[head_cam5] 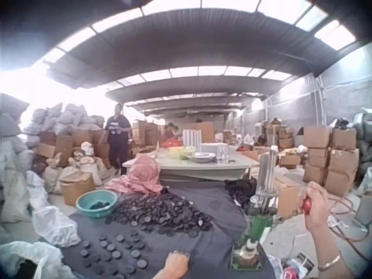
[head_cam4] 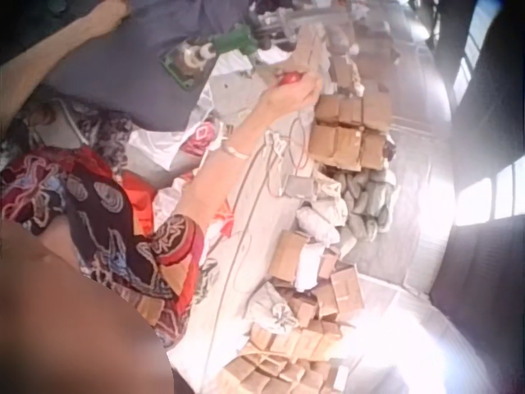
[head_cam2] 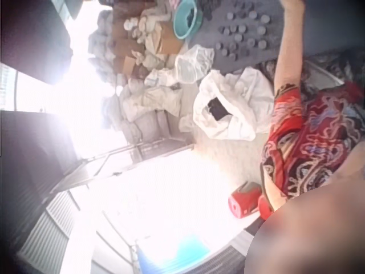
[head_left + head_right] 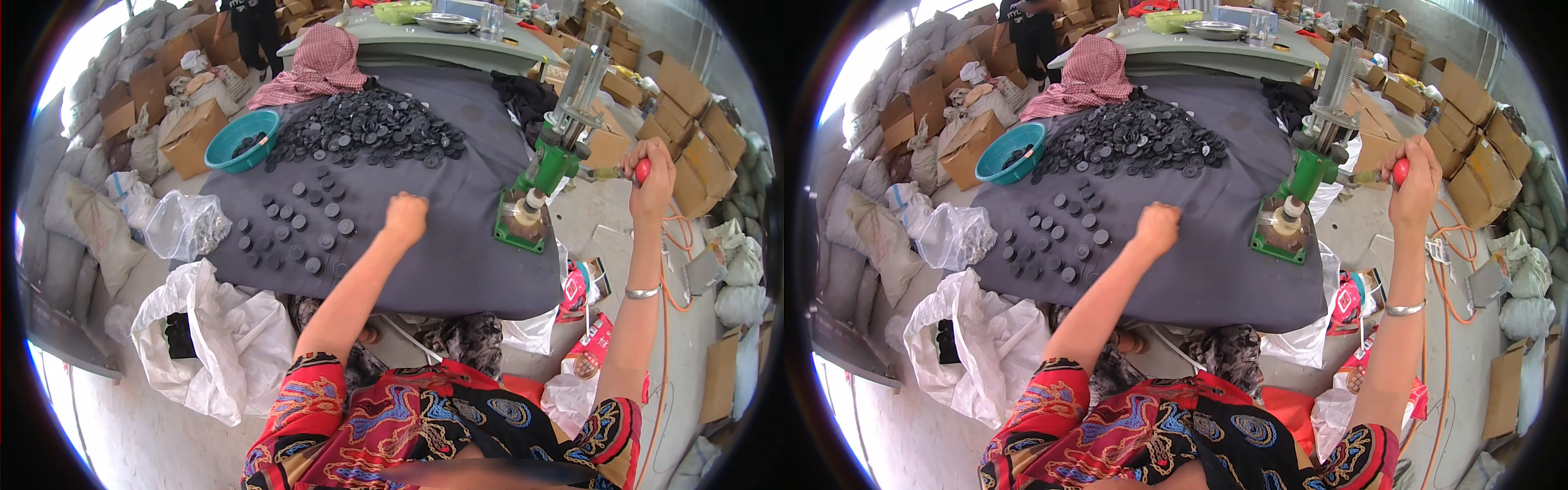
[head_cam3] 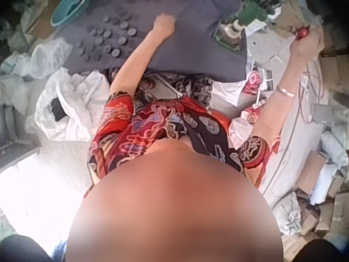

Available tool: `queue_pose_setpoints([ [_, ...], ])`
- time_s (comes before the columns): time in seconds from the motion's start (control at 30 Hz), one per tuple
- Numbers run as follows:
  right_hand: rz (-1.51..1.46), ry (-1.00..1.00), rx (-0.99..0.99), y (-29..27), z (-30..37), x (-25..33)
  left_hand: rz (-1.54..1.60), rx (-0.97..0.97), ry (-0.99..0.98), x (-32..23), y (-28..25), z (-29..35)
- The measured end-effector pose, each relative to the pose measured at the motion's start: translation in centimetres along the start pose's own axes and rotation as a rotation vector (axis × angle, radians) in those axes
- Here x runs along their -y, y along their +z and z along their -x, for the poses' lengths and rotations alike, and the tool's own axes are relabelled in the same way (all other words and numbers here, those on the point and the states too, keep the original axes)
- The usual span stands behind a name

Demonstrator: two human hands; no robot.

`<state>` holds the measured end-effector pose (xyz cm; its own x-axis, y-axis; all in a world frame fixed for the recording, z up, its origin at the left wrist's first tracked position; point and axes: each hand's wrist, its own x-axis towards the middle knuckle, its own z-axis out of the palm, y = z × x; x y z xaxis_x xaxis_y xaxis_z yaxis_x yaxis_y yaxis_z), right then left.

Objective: The person picks up a black plastic piece, places it into a green press machine, and pulls the lever to press it. They repeat this process one at a time, occasionally moving pieces on the table to organize them.

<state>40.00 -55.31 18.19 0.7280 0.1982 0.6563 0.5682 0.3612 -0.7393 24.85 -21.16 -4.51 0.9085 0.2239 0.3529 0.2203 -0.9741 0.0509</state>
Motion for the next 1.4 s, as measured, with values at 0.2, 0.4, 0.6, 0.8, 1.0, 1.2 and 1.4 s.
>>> queue_pose_setpoints([
  [0.2,0.000,0.021,-0.016,0.1,-0.6,0.2,0.202,-0.141,0.163,-5.9,2.0,-1.2],
  [0.4,-0.020,-0.023,-0.009,0.7,-1.6,-0.5,0.559,-0.186,-0.135,-5.1,-0.1,0.5],
  [0.6,0.069,-0.028,-0.009,0.3,-1.3,0.0,0.582,-0.119,-0.154,-5.8,1.2,0.1],
  [0.8,0.012,-0.026,-0.105,0.9,-1.0,0.2,0.752,-0.207,-0.127,-9.2,1.3,-1.6],
  [1.0,0.066,-0.035,-0.087,0.8,-1.0,0.6,0.848,-0.231,-0.026,-14.8,0.7,-5.1],
  [1.2,0.072,-0.048,-0.073,0.8,-1.0,0.5,0.798,-0.157,-0.009,-16.7,1.1,-7.0],
  [1.4,0.089,-0.060,-0.069,1.0,-0.8,0.7,0.834,-0.186,-0.015,-17.8,2.2,-7.9],
])
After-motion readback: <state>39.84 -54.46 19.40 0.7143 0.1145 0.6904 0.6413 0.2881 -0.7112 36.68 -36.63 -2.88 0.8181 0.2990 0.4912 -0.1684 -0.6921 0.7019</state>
